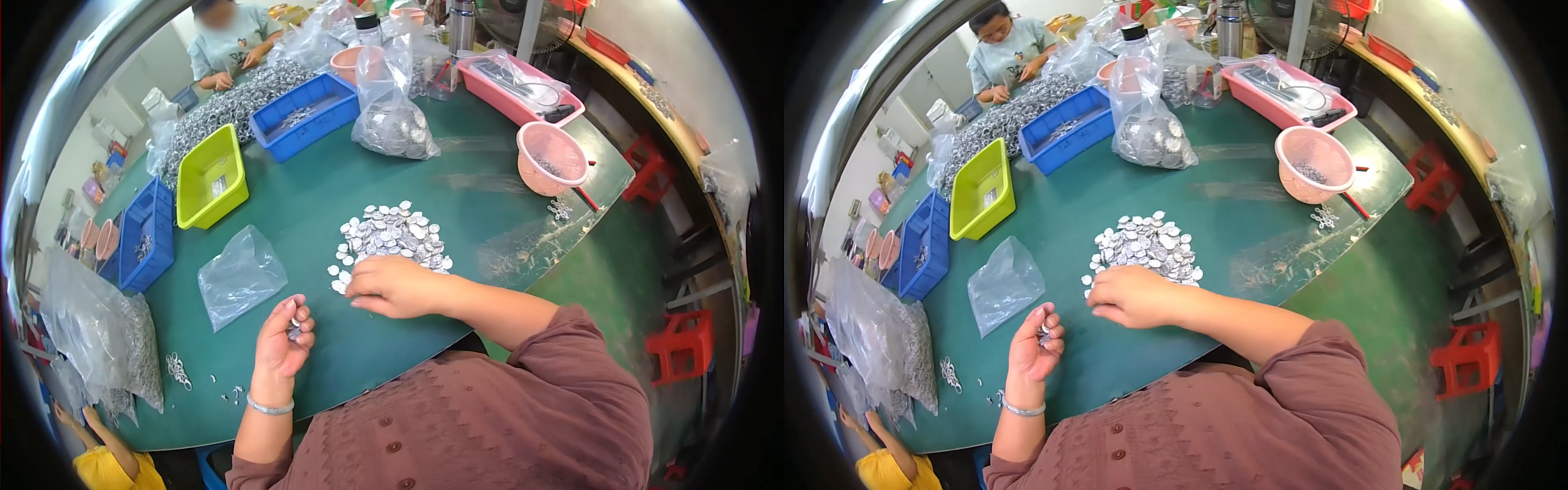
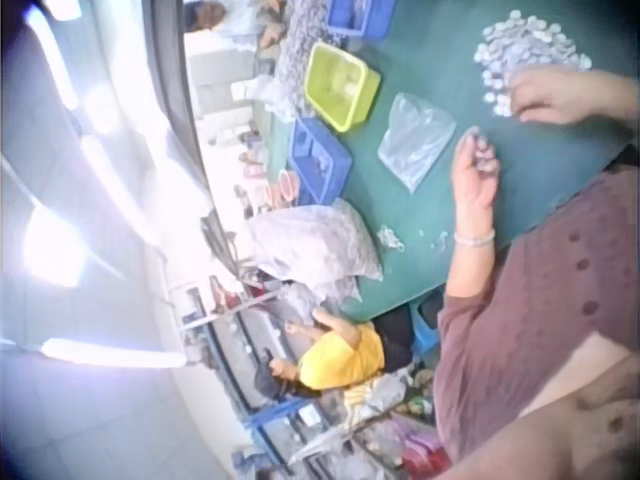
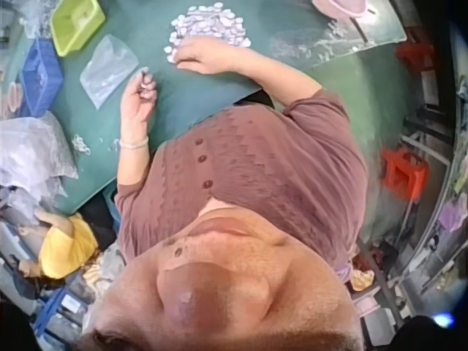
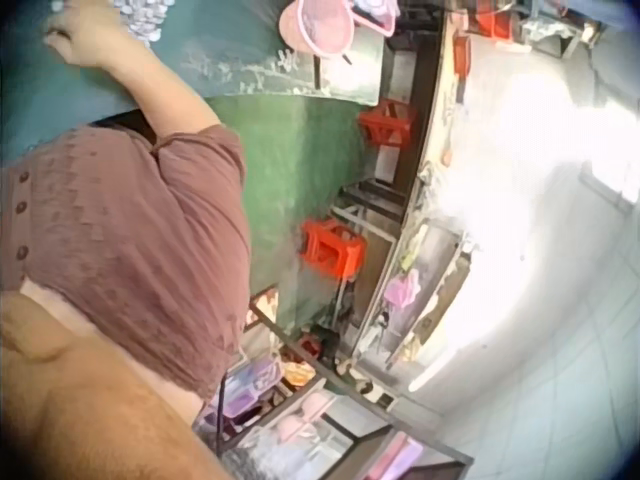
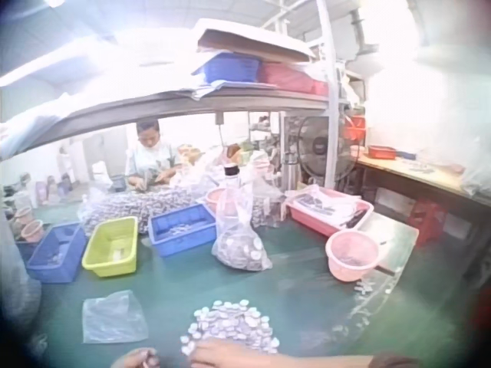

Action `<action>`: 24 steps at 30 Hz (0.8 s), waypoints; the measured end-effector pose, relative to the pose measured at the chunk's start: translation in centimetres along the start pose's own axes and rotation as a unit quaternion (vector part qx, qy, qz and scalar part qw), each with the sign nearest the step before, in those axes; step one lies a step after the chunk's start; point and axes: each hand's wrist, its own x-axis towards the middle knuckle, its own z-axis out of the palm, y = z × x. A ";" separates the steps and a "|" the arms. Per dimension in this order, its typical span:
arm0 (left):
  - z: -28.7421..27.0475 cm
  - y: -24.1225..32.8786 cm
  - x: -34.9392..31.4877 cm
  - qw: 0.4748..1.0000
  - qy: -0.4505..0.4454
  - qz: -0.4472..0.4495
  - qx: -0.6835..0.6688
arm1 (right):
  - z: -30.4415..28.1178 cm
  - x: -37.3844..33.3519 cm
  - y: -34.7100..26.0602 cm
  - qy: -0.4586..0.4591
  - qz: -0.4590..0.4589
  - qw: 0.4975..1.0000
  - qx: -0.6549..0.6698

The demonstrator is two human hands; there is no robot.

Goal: The person sits at a workbench and assembles small silver jewelry components by hand. They pick up flat silver pieces and link them with small metal rings, placing the finished assemblies into a pink basket. The person also handles plastic bags containing loose components.

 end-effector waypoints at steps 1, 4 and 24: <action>-0.1 0.0 -0.1 1.000 -0.004 -0.002 0.006 | -0.6 -0.9 0.0 -0.016 0.013 1.000 -0.011; 0.0 0.1 -0.2 0.999 -0.014 -0.012 0.031 | -1.9 -3.1 0.2 -0.024 0.054 0.998 -0.015; -0.9 -0.7 0.1 0.983 0.080 0.061 0.154 | -6.5 -10.4 0.8 0.073 0.165 0.983 -0.036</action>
